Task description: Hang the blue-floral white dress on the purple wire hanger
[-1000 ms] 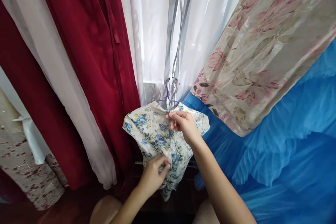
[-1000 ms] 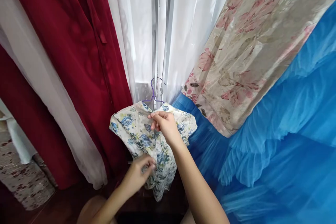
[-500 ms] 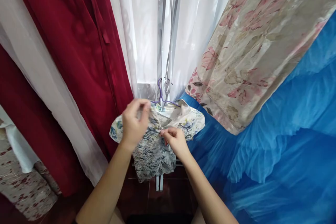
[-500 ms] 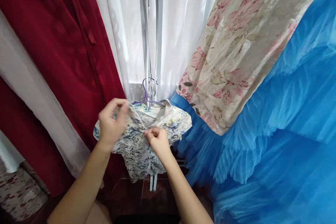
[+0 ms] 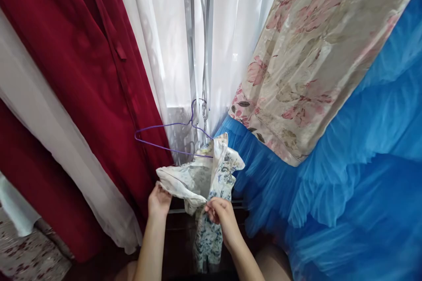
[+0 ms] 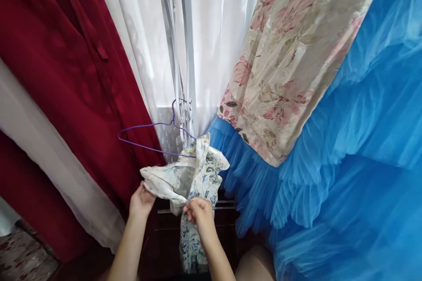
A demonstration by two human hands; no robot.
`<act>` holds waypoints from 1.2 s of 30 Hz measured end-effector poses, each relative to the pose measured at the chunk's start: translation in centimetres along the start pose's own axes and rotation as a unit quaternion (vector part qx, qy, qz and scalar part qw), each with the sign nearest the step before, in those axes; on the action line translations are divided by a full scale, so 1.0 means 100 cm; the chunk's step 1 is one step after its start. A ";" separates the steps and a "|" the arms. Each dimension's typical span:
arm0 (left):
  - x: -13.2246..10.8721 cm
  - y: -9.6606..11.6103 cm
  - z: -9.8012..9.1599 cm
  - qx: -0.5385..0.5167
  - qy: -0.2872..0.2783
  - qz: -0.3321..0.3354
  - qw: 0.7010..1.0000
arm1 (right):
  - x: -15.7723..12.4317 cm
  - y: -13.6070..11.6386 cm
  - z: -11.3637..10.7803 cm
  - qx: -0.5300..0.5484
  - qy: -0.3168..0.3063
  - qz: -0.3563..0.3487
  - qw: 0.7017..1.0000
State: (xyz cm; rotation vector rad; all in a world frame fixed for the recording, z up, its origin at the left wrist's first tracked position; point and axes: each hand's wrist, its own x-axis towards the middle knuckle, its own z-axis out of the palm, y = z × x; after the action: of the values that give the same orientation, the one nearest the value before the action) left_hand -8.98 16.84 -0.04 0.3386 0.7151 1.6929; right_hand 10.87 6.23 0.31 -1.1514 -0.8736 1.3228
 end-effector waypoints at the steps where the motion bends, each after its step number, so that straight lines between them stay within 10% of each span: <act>1: -0.010 -0.010 -0.004 0.002 -0.001 -0.018 1.000 | -0.002 0.015 -0.011 0.006 0.037 0.017 0.999; 6: -0.073 -0.037 0.014 0.025 -0.106 -0.109 0.988 | -0.018 0.039 -0.054 -0.085 0.119 -0.004 0.989; 11: -0.133 -0.041 0.071 0.269 -0.342 -0.052 0.899 | -0.039 -0.019 -0.053 -0.105 -0.114 -0.021 0.988; 14: -0.139 -0.042 0.087 0.415 -0.383 0.063 0.823 | -0.050 -0.043 -0.045 -0.063 -0.183 0.001 0.981; 17: -0.133 -0.042 0.073 0.419 -0.398 0.077 0.812 | -0.057 -0.058 -0.052 -0.072 -0.219 0.029 0.973; 21: -0.139 -0.041 0.026 0.464 -0.481 -0.155 0.728 | -0.049 -0.097 -0.091 -0.174 -0.277 0.015 0.945; 25: -0.154 -0.040 -0.003 0.604 -0.436 -0.183 0.641 | -0.012 -0.157 -0.130 -0.188 -0.144 -0.125 0.964; 29: -0.153 -0.034 0.012 0.568 -0.403 -0.075 0.714 | 0.033 -0.211 -0.129 -0.172 -0.093 -0.186 0.963; 36: -0.127 -0.050 0.071 0.448 -0.402 0.020 0.798 | 0.056 -0.234 -0.081 -0.269 -0.247 -0.171 0.915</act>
State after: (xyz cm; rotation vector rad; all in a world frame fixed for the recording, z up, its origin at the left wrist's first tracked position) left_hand 2.20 7.18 4.21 1.6357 0.7920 0.9519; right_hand 25.33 13.14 19.97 -1.0059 -1.8136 1.1174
